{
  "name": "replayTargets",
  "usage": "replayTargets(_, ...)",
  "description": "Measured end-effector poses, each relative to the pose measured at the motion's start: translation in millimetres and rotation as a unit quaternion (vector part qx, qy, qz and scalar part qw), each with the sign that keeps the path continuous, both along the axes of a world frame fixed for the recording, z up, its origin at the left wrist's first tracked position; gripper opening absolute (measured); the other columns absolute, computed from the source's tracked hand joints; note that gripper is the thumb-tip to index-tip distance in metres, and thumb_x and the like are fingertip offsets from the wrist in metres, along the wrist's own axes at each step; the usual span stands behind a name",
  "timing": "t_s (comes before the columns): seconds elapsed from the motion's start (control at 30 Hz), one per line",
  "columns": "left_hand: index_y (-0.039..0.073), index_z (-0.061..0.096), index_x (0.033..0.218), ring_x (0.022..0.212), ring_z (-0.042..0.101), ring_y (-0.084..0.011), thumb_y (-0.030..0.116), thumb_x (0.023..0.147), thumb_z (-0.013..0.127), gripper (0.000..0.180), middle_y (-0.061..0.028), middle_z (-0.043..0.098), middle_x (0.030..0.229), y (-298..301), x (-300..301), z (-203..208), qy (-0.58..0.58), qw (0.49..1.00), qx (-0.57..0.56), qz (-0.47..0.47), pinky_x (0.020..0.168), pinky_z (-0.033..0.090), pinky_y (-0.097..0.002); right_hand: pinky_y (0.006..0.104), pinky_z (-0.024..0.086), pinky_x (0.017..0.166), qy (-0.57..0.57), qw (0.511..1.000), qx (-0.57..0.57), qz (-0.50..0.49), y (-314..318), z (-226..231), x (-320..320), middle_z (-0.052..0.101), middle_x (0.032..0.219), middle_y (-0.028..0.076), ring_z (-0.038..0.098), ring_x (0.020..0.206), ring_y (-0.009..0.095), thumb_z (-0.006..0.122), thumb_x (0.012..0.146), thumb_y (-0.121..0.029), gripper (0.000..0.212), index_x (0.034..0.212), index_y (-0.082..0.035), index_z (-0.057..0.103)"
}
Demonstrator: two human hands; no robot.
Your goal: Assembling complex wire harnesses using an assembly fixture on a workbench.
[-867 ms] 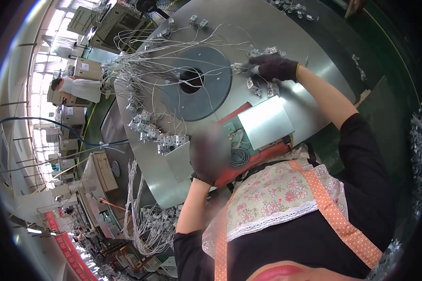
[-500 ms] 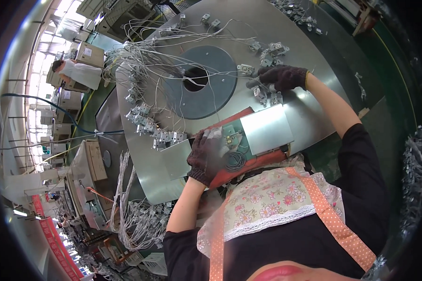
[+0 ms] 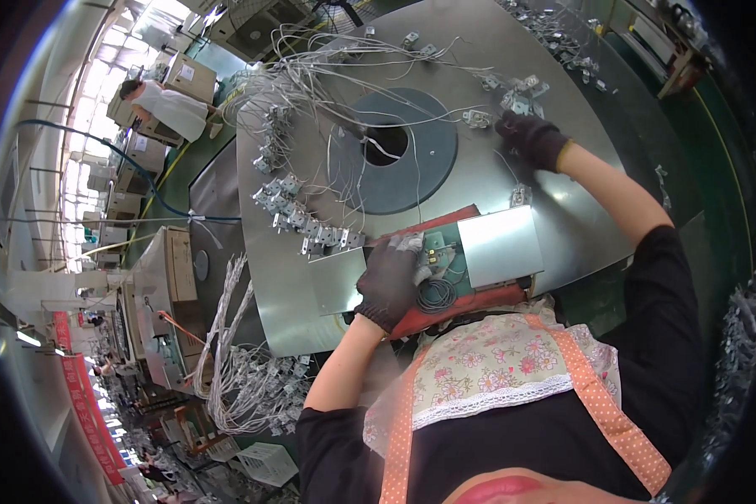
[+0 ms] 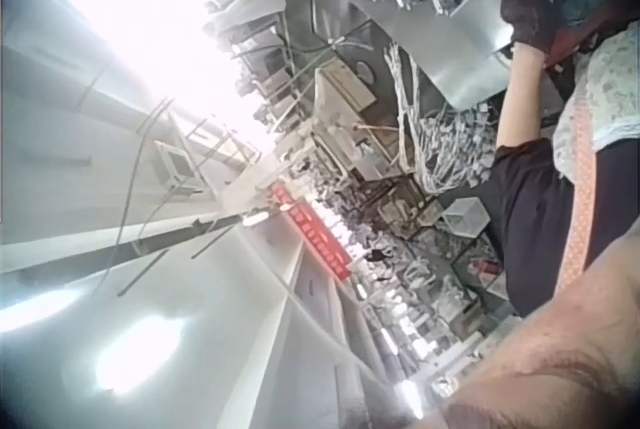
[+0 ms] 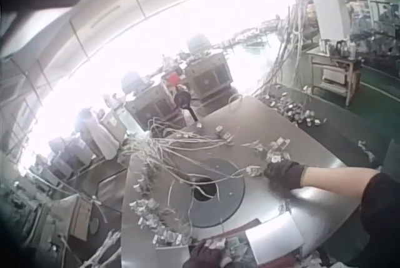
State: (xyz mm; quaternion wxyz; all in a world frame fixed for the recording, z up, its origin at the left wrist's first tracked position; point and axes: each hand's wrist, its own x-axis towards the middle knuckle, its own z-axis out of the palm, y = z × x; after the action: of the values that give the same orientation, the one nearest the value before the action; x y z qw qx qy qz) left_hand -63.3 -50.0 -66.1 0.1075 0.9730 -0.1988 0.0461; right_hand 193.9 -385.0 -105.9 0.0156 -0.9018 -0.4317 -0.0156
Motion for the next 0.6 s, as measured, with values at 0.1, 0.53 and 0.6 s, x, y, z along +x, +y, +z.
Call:
replayTargets(0.1,0.003,0.061,0.132,0.126,0.057,-0.0351,0.029,0.091,0.067,0.05,-0.0159,0.065,0.128,3,-1,0,-0.009,1.0,-0.006,-0.008,0.112,0.039,-0.0475,0.0451,0.053,0.098,0.115,0.974,0.195,-0.023,-12,22,-35,0.059,0.13,0.02,0.061,0.122,0.037,0.068,0.084,-0.003,0.041,0.124,-0.005,0.061)
replayTargets(0.53,0.005,0.063,0.128,0.118,0.064,-0.0344,0.039,0.087,0.074,0.054,-0.0155,0.069,0.122,12,1,-6,-0.041,0.998,-0.05,-0.022,0.109,0.044,-0.0481,0.0333,0.057,0.079,0.62,0.484,0.607,-0.115,2,119,-172,0.069,0.112,0.016,0.07,0.097,0.024,0.057,0.091,-0.018,0.044,0.129,0.003,0.058)
replayTargets(0.6,0.006,0.065,0.126,0.116,0.065,-0.0345,0.038,0.085,0.076,0.053,-0.0153,0.07,0.118,14,0,-7,-0.027,0.996,-0.078,-0.018,0.108,0.044,-0.0477,0.0297,0.054,0.076,0.613,0.492,0.607,-0.118,13,113,-185,0.067,0.112,0.015,0.068,0.098,0.021,0.059,0.091,-0.021,0.052,0.137,0.002,0.055)
